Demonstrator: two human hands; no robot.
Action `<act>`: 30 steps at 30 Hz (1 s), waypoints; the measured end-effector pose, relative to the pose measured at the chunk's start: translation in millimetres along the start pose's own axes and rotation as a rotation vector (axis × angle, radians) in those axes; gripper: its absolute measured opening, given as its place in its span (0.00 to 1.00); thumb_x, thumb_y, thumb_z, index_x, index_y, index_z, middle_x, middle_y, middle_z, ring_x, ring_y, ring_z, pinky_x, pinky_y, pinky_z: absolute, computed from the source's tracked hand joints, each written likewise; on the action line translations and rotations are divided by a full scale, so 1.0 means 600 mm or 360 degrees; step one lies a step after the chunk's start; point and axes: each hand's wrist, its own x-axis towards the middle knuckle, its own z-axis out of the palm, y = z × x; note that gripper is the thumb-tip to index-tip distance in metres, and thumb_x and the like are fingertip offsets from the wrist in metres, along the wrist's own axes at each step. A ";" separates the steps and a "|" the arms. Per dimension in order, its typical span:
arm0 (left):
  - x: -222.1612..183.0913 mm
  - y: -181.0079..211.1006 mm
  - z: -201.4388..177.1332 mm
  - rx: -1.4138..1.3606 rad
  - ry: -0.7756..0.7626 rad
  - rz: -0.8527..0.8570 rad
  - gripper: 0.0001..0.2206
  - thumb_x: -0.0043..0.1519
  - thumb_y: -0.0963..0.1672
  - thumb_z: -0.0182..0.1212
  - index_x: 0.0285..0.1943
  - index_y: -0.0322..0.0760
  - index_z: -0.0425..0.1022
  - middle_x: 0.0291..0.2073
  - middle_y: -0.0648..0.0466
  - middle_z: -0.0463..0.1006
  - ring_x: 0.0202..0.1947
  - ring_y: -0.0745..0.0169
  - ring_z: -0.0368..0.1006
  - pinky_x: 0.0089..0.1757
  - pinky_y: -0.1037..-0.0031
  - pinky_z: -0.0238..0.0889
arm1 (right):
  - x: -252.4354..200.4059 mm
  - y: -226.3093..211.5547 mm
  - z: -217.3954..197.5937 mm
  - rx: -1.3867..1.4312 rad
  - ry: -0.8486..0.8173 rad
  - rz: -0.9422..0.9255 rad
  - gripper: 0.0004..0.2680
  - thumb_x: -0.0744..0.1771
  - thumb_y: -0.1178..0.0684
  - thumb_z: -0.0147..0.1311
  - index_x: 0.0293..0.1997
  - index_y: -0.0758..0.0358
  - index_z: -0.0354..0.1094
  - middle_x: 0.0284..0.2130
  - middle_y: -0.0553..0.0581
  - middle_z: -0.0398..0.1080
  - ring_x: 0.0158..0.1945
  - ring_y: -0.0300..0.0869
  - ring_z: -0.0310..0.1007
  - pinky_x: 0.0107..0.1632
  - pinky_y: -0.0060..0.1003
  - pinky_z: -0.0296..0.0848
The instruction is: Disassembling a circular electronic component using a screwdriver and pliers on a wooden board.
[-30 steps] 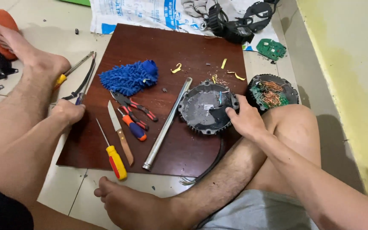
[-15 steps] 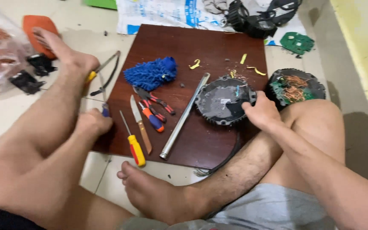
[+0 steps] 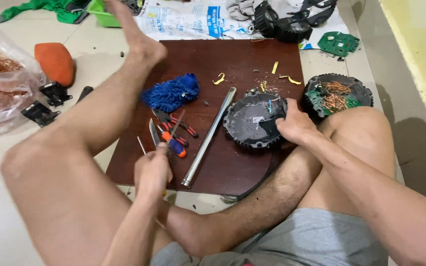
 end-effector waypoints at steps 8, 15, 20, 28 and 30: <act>-0.110 0.025 0.036 0.0253 -0.0498 0.0296 0.19 0.65 0.56 0.53 0.56 0.51 0.82 0.45 0.52 0.87 0.56 0.45 0.78 0.56 0.53 0.68 | 0.011 0.042 -0.007 0.0029 -0.0062 0.0045 0.32 0.66 0.46 0.49 0.82 0.57 0.40 0.66 0.79 0.63 0.69 0.67 0.64 0.68 0.63 0.64; -0.143 0.034 0.040 0.0621 -0.0647 0.0621 0.19 0.63 0.49 0.51 0.61 0.56 0.80 0.48 0.45 0.85 0.55 0.37 0.79 0.55 0.46 0.71 | -0.009 0.004 0.006 -0.0067 0.0038 0.0089 0.26 0.69 0.47 0.45 0.78 0.53 0.45 0.62 0.80 0.66 0.67 0.69 0.66 0.66 0.63 0.66; -0.177 0.075 0.036 0.0980 -0.0714 0.0794 0.22 0.60 0.48 0.49 0.63 0.56 0.78 0.45 0.47 0.84 0.50 0.36 0.81 0.49 0.44 0.75 | -0.026 -0.005 0.009 -0.0068 0.0083 0.0086 0.27 0.68 0.48 0.45 0.80 0.49 0.44 0.62 0.81 0.67 0.67 0.69 0.66 0.66 0.62 0.66; -0.160 0.105 0.071 0.1154 -0.0587 0.1009 0.16 0.63 0.43 0.50 0.53 0.44 0.83 0.37 0.43 0.85 0.43 0.36 0.83 0.42 0.47 0.78 | -0.066 -0.035 -0.011 -0.0054 0.0051 0.0079 0.29 0.69 0.50 0.44 0.83 0.48 0.40 0.66 0.79 0.63 0.69 0.67 0.64 0.69 0.61 0.64; -0.154 0.106 0.067 0.1134 -0.0634 0.0913 0.15 0.66 0.44 0.51 0.55 0.43 0.83 0.37 0.42 0.85 0.44 0.34 0.83 0.42 0.45 0.77 | -0.072 -0.035 -0.010 -0.0024 0.0053 0.0018 0.27 0.70 0.44 0.45 0.82 0.49 0.45 0.67 0.77 0.63 0.71 0.66 0.62 0.70 0.60 0.63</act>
